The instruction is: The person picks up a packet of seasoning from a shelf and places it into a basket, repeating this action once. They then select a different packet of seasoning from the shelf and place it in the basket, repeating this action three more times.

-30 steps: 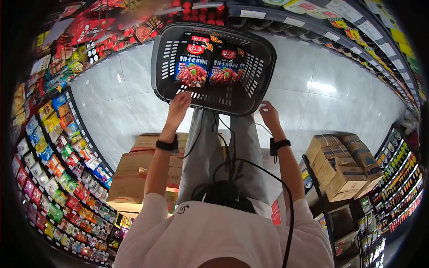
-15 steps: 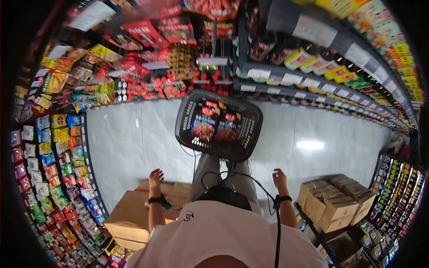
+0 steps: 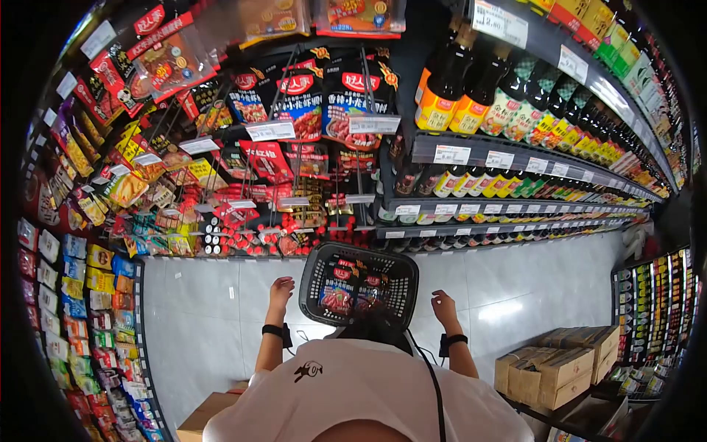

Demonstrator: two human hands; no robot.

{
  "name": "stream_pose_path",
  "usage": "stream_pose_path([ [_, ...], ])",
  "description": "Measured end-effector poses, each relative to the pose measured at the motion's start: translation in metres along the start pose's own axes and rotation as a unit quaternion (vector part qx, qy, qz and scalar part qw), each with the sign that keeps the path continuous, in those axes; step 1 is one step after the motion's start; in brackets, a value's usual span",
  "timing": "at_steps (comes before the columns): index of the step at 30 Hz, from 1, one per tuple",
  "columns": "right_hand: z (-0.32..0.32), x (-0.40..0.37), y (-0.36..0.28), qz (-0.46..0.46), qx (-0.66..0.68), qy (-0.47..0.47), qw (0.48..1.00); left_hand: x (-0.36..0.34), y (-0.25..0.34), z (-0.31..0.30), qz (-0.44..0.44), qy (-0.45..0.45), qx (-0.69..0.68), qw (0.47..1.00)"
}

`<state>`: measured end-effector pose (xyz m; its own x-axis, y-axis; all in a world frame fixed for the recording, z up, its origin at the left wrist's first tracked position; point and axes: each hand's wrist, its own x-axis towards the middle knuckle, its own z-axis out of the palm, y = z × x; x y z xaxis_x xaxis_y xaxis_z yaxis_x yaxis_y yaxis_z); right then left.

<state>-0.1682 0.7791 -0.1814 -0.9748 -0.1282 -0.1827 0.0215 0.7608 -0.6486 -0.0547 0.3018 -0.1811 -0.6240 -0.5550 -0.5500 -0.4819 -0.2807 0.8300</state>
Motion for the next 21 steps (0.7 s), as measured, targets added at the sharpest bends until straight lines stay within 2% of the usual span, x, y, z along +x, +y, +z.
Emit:
stream_pose_path([
  [3, 0.003, 0.022, -0.037, -0.042, 0.033, 0.003, 0.999, 0.008, 0.036, 0.020, 0.037, -0.063, -0.034, 0.997],
  [6, 0.006, 0.054, -0.079, -0.105, 0.067, 0.001, 0.992, 0.025, 0.067, 0.039, 0.095, -0.177, -0.016, 0.979],
  [8, 0.008, 0.075, -0.110, -0.141, 0.057, 0.000, 0.988, 0.024, 0.103, 0.060, 0.099, -0.206, -0.011, 0.973],
  [10, 0.016, 0.103, -0.136, -0.181, 0.147, -0.018, 0.972, 0.026, 0.138, 0.077, 0.109, -0.238, -0.016, 0.965],
  [12, 0.010, 0.118, -0.180, -0.178, 0.175, -0.033, 0.968, 0.039, 0.170, 0.095, 0.129, -0.274, -0.030, 0.952],
  [15, 0.012, 0.157, -0.230, -0.206, 0.174, -0.023, 0.963, 0.072, 0.214, 0.115, 0.181, -0.314, 0.051, 0.931],
  [17, 0.021, 0.189, -0.248, -0.258, 0.186, 0.014, 0.948, 0.115, 0.231, 0.129, 0.287, -0.291, 0.087, 0.909],
  [18, 0.027, 0.209, -0.253, -0.298, 0.204, 0.043, 0.932, 0.122, 0.245, 0.136, 0.356, -0.242, 0.123, 0.894],
  [19, 0.019, 0.217, -0.272, -0.252, 0.183, 0.042, 0.949, 0.142, 0.250, 0.142, 0.397, -0.195, 0.128, 0.888],
  [21, 0.006, 0.237, -0.303, -0.228, 0.155, 0.089, 0.957, 0.165, 0.270, 0.152, 0.406, -0.155, 0.125, 0.892],
])
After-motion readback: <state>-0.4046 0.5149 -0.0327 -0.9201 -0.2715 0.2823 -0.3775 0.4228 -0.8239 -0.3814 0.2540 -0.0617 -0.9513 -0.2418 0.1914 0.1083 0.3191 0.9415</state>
